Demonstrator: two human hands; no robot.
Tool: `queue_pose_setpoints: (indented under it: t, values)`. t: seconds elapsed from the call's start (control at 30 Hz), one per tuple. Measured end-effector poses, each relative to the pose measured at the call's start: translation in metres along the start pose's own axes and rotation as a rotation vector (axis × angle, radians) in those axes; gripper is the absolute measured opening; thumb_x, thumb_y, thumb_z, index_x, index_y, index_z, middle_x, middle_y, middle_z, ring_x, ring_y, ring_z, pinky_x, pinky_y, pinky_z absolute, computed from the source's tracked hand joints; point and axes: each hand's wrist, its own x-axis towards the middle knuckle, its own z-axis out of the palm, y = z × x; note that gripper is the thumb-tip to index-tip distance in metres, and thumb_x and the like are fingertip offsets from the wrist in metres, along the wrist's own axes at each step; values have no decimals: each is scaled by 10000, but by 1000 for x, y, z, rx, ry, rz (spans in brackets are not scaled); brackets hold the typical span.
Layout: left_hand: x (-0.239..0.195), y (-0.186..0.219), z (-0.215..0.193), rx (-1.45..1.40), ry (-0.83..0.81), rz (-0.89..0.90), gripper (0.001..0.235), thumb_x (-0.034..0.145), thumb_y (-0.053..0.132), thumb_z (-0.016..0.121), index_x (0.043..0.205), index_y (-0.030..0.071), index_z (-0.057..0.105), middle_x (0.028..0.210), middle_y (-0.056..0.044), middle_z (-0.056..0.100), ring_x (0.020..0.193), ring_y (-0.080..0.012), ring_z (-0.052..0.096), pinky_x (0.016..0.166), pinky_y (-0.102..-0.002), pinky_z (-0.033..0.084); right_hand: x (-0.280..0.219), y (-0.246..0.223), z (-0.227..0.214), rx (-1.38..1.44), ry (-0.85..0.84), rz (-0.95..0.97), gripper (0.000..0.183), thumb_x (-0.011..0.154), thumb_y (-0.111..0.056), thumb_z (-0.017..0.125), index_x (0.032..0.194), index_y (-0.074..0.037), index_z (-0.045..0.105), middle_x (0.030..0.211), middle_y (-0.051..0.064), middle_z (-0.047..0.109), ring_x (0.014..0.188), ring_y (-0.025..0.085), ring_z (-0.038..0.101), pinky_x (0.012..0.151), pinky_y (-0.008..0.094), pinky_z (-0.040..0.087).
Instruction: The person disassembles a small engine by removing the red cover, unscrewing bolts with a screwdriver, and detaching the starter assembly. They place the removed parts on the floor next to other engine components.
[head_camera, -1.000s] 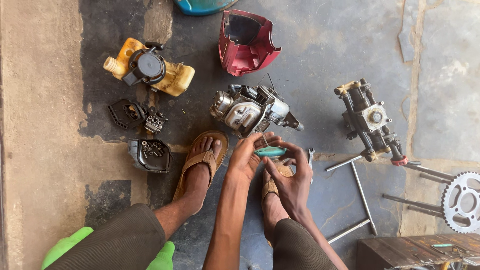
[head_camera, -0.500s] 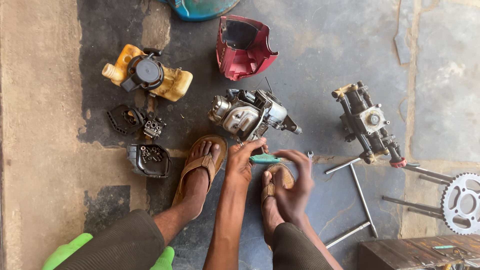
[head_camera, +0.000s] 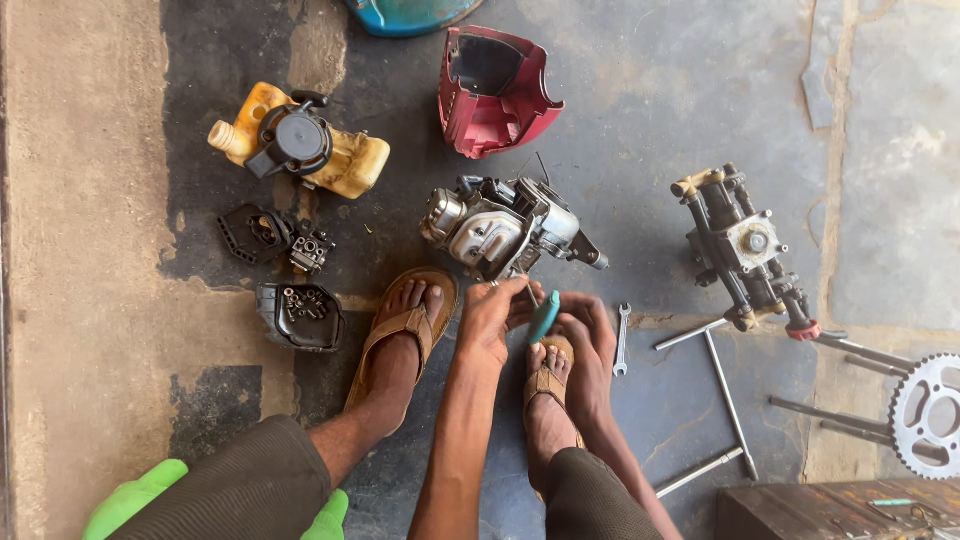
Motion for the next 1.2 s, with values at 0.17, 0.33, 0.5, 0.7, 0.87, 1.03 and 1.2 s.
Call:
queue_pose_setpoints:
  t: [0.17,0.33,0.5,0.7,0.87,1.03,1.2]
  values:
    - [-2,7,2,81,2,-85,249,914,232,629,909,25,767,759,-72,745,643,-143,716,567,-289,588,-21,-30,18,-690,31,-454,428,773,-88,811,1179,-82,675,1157,108,614,1044,224,620,892,347,509]
    - [-3,4,2,139,6,-15,280,930,284,687,934,19,775,754,-66,722,631,-130,687,543,-248,511,-20,-41,22,-944,106,-756,372,677,34,748,972,-188,790,1181,72,646,1192,316,573,1004,448,485]
    - [1,-4,-1,62,38,41,147,873,130,767,937,-2,753,766,-97,735,640,-168,695,593,-311,607,-16,-34,20,-769,165,-707,190,849,-2,762,986,-132,740,1209,86,573,1197,243,570,976,390,513]
    - [5,0,-5,11,-40,3,186,922,118,670,966,-46,746,830,-129,753,688,-177,733,616,-287,614,-24,-23,7,-702,274,-588,226,917,-43,750,1132,-36,680,1198,106,546,1136,235,573,937,354,524]
    - [1,4,-2,-120,-52,-135,322,948,174,541,1074,-72,705,826,-193,763,700,-231,762,641,-321,657,-1,1,-6,-431,142,-279,172,988,-91,649,1152,-39,667,1149,79,647,996,152,651,869,292,550]
    - [-3,3,-1,-73,-81,-67,263,988,161,566,1095,-66,645,849,-205,745,713,-247,755,632,-340,646,35,24,3,-64,-153,-78,316,950,-16,578,1263,-49,611,1157,58,701,1060,123,649,914,261,532]
    - [-3,3,-7,-49,-105,-62,259,973,150,557,1095,-59,649,842,-215,750,702,-236,757,630,-327,651,51,28,29,-361,-89,-211,436,828,17,578,1253,-38,659,1038,64,701,935,130,671,811,271,551]
